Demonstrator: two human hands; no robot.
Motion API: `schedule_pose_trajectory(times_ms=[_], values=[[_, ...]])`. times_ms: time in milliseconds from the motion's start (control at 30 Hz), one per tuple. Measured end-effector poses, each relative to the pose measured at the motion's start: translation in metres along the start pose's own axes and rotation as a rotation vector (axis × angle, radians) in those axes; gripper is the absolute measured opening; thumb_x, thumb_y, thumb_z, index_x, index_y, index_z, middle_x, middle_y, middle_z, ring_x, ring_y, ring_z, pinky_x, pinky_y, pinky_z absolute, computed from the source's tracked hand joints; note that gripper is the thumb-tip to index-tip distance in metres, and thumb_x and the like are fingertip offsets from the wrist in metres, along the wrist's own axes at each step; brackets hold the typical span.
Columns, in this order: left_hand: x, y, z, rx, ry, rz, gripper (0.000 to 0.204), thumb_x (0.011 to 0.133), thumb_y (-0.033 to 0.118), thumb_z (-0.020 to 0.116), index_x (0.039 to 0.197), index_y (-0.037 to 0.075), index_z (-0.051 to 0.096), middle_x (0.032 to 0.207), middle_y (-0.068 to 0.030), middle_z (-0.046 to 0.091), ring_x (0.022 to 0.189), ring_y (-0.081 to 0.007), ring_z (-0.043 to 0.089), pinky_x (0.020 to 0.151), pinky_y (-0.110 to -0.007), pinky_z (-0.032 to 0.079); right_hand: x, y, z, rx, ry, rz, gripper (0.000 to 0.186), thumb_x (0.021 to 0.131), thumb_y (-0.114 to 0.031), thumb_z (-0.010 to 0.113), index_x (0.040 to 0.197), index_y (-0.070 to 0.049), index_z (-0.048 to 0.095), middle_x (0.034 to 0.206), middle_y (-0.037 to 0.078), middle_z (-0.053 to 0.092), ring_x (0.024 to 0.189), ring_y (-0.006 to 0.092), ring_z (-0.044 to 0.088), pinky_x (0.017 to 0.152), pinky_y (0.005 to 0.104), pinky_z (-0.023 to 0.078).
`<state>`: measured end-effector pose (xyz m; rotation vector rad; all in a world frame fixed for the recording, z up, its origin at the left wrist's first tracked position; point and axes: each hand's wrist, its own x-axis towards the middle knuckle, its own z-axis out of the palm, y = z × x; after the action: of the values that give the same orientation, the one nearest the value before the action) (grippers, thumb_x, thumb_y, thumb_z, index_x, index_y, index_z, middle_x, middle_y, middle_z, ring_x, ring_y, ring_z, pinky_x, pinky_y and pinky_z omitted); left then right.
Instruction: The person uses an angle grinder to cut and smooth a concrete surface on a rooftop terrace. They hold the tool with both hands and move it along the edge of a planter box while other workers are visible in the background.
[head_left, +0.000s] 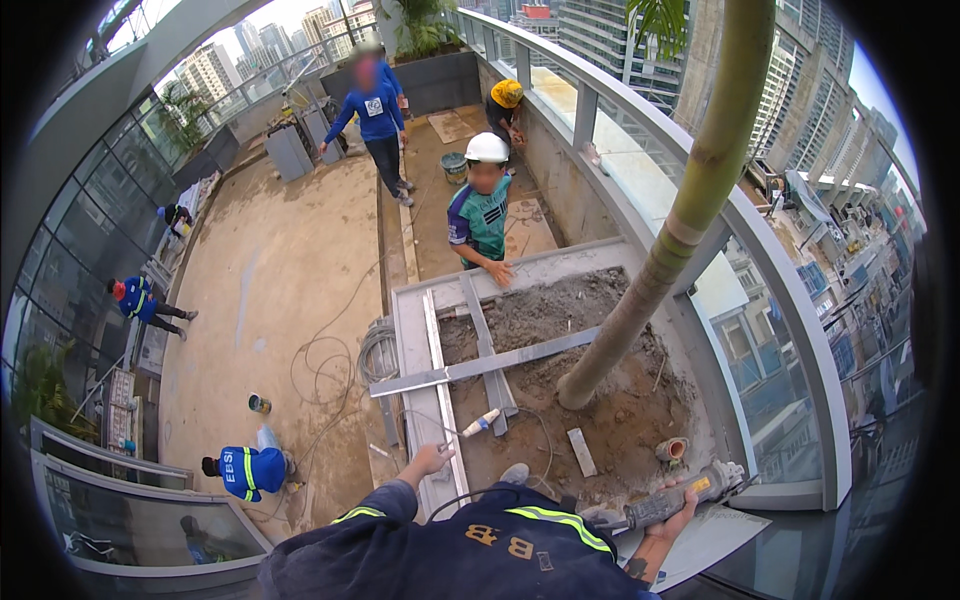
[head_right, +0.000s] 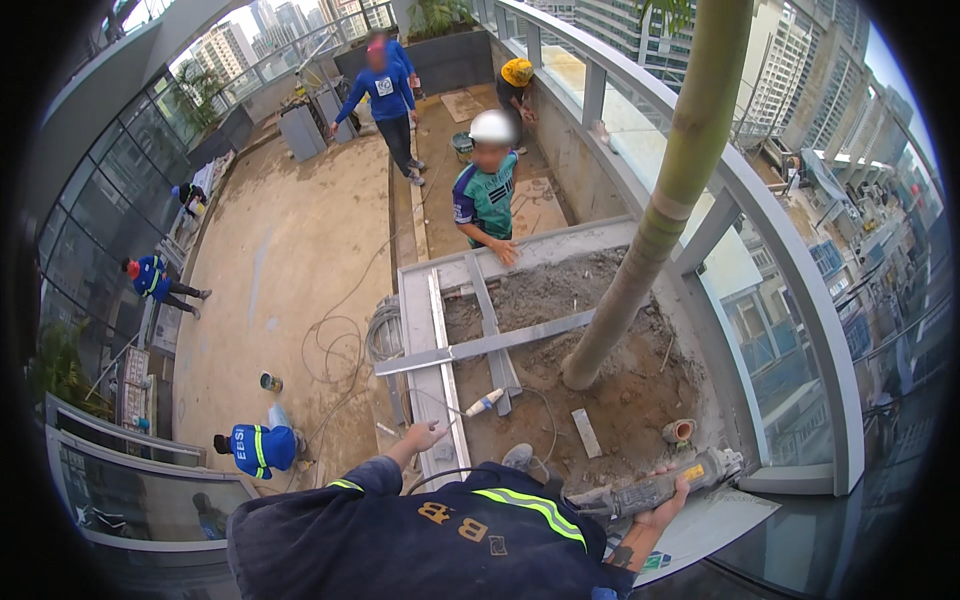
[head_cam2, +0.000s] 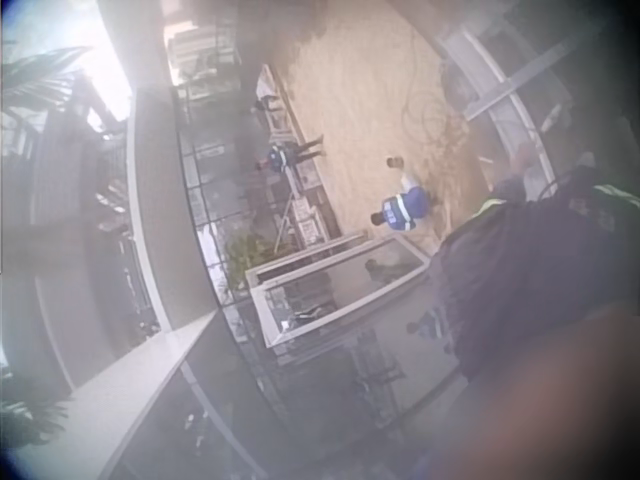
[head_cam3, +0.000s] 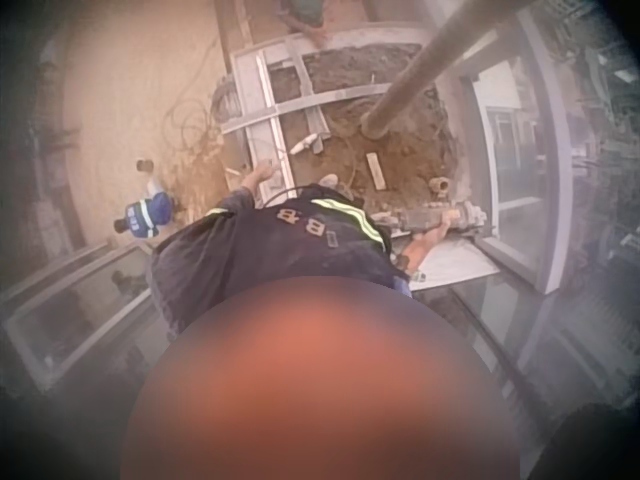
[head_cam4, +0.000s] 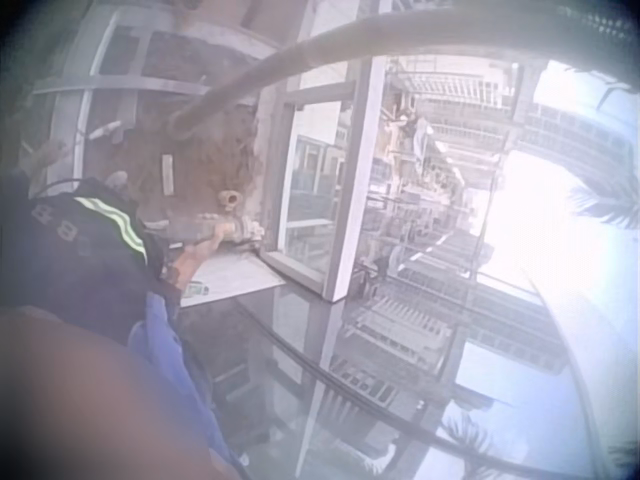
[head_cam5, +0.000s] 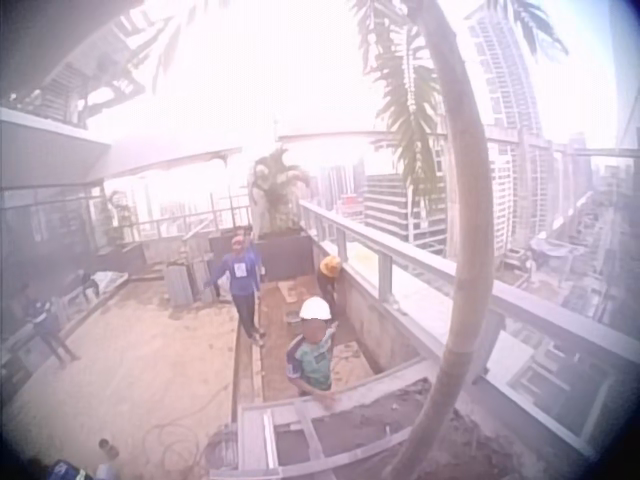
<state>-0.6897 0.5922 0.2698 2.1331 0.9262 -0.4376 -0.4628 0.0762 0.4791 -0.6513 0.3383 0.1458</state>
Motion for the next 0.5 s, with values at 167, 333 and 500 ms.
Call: schedule_pose_trajectory(times_ms=[167, 333, 500], values=[[0.033, 0.007, -0.09, -0.959, 0.623, -0.213, 0.09, 0.099, 0.062, 0.067, 0.159, 0.0, 0.041, 0.114, -0.0079, 0.067, 0.097, -0.0175, 0.063, 0.081, -0.031, 0.054, 0.0, -0.01, -0.008, -0.051, -0.014, -0.05, 0.041, 0.097, -0.032, 0.067, 0.122, -0.001, 0.057, 0.105, 0.011, 0.064, 0.096, 0.0228, 0.066, 0.089, 0.037, 0.059], [0.008, -0.066, -0.293, -1.743, 1.03, 0.094, 0.125, 0.086, 0.089, 0.055, 0.17, 0.01, 0.007, 0.174, -0.0191, 0.018, 0.156, -0.0418, 0.03, 0.122, -0.063, 0.028, 0.006, 0.005, -0.001, -0.025, -0.069, 0.018, 0.042, 0.096, -0.032, 0.068, 0.122, -0.001, 0.057, 0.106, 0.011, 0.064, 0.097, 0.0222, 0.065, 0.089, 0.0372, 0.058], [-0.087, 0.001, -0.444, -1.792, 1.524, 0.355, 0.126, 0.085, 0.096, 0.039, 0.17, 0.013, -0.004, 0.177, -0.0129, 0.007, 0.162, -0.0381, 0.017, 0.128, -0.061, 0.019, 0.005, 0.0, 0.001, -0.001, -0.041, 0.007, 0.041, 0.097, -0.031, 0.068, 0.123, -0.001, 0.056, 0.109, 0.01, 0.065, 0.097, 0.0218, 0.065, 0.087, 0.0369, 0.058]])
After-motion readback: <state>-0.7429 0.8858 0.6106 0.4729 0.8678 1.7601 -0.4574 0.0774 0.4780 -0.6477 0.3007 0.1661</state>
